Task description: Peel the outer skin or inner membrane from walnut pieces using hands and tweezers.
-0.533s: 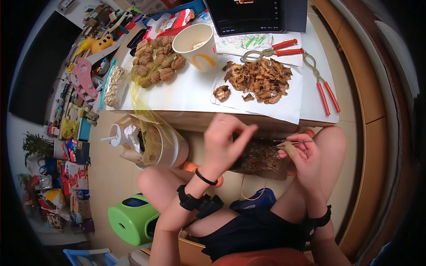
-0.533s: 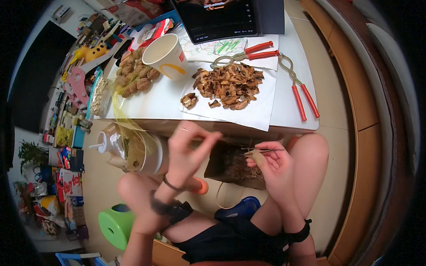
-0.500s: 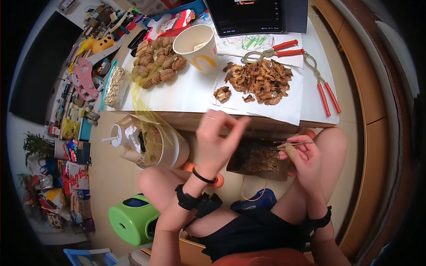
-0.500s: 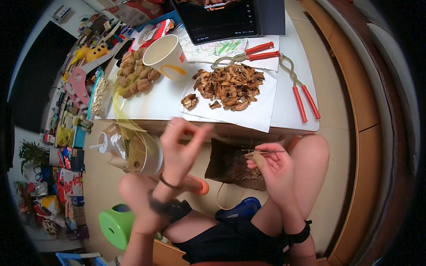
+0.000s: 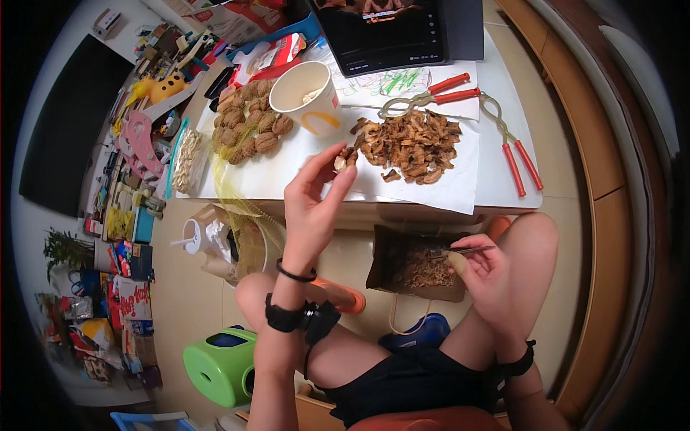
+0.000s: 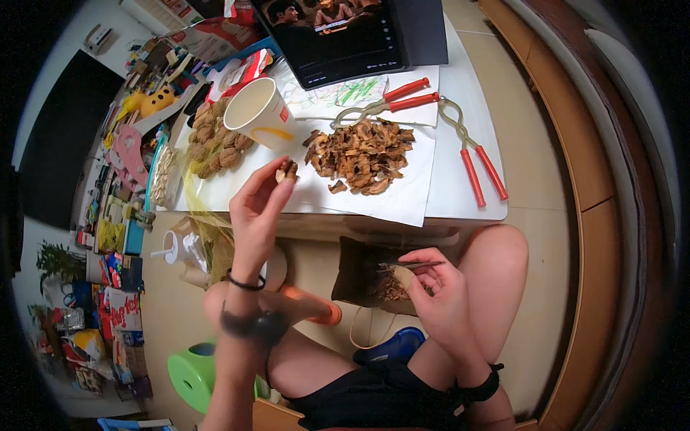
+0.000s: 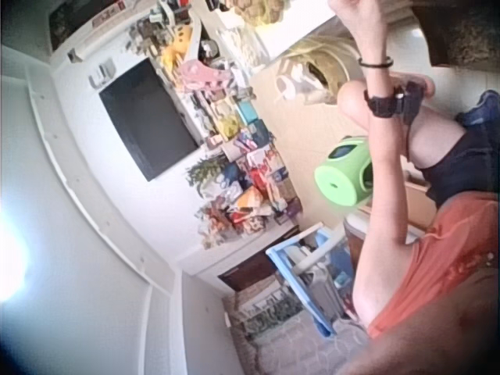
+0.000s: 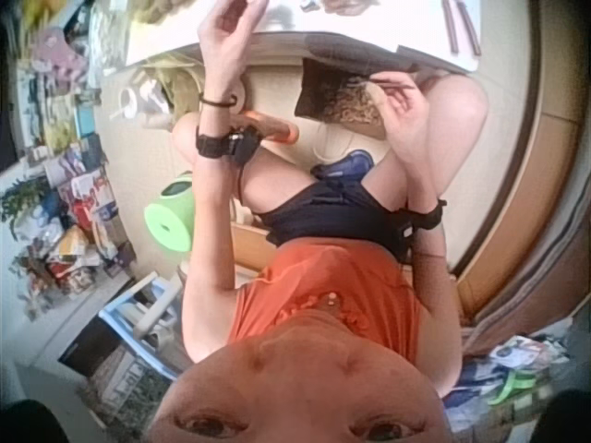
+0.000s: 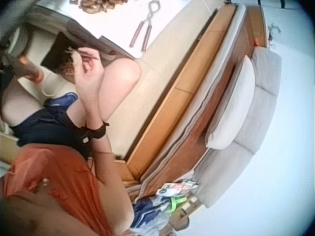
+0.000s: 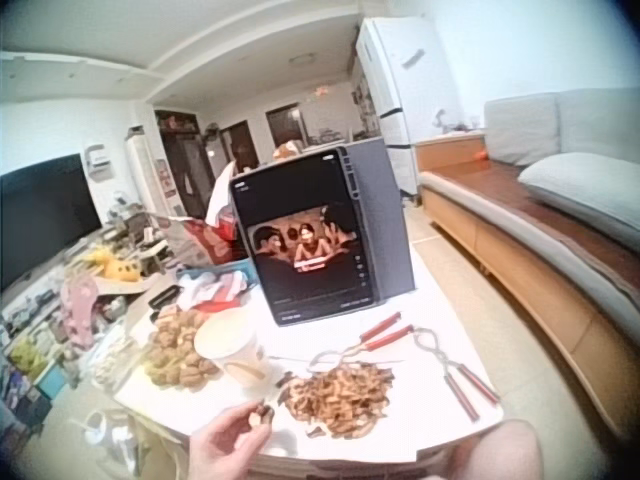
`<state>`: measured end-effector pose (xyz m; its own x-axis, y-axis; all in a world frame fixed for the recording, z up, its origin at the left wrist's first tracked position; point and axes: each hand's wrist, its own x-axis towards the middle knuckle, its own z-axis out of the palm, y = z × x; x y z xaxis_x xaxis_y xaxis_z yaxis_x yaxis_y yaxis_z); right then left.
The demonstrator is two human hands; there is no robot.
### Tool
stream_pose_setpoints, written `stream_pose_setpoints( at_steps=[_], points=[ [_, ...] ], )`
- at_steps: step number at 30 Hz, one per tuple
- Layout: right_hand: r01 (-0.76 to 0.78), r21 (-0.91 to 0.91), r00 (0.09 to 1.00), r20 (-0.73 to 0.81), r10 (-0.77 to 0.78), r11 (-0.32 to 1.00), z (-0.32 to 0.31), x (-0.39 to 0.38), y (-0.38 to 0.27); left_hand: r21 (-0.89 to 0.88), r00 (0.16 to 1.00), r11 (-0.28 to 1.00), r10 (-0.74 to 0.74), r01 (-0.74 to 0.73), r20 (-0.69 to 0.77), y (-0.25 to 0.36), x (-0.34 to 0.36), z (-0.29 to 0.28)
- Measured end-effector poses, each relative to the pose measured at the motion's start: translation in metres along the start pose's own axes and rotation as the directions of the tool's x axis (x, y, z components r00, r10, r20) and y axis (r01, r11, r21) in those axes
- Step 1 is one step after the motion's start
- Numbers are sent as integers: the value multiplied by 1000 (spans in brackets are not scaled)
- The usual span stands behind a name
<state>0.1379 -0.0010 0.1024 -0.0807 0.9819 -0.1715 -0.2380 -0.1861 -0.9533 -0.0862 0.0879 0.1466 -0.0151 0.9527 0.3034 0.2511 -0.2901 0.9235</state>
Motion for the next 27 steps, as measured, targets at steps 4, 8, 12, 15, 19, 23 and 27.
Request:
stream_pose_setpoints(
  at_steps=[4,8,12,15,19,23,27],
  points=[
    [57,12,998,-1,-57,998,2,-3,-7,-656,874,587,-230,475,427,19,-19,14],
    [129,87,992,-19,-128,988,6,-7,-13,-670,753,350,-225,655,619,19,-32,26],
    [255,60,967,-27,-254,965,4,-7,-21,-631,710,330,-253,702,657,22,-41,33],
    [297,62,954,8,-298,953,5,-8,-31,-581,673,346,-291,737,680,27,-44,33],
    [394,-32,919,7,-394,918,11,-1,-41,-587,655,303,-224,750,722,24,-50,31],
    [406,-50,914,11,-406,913,9,3,-37,-599,630,195,-228,777,742,15,-55,33],
    [382,-67,924,62,-378,922,12,3,-30,-499,678,478,-350,723,647,14,-61,34]
  ],
)
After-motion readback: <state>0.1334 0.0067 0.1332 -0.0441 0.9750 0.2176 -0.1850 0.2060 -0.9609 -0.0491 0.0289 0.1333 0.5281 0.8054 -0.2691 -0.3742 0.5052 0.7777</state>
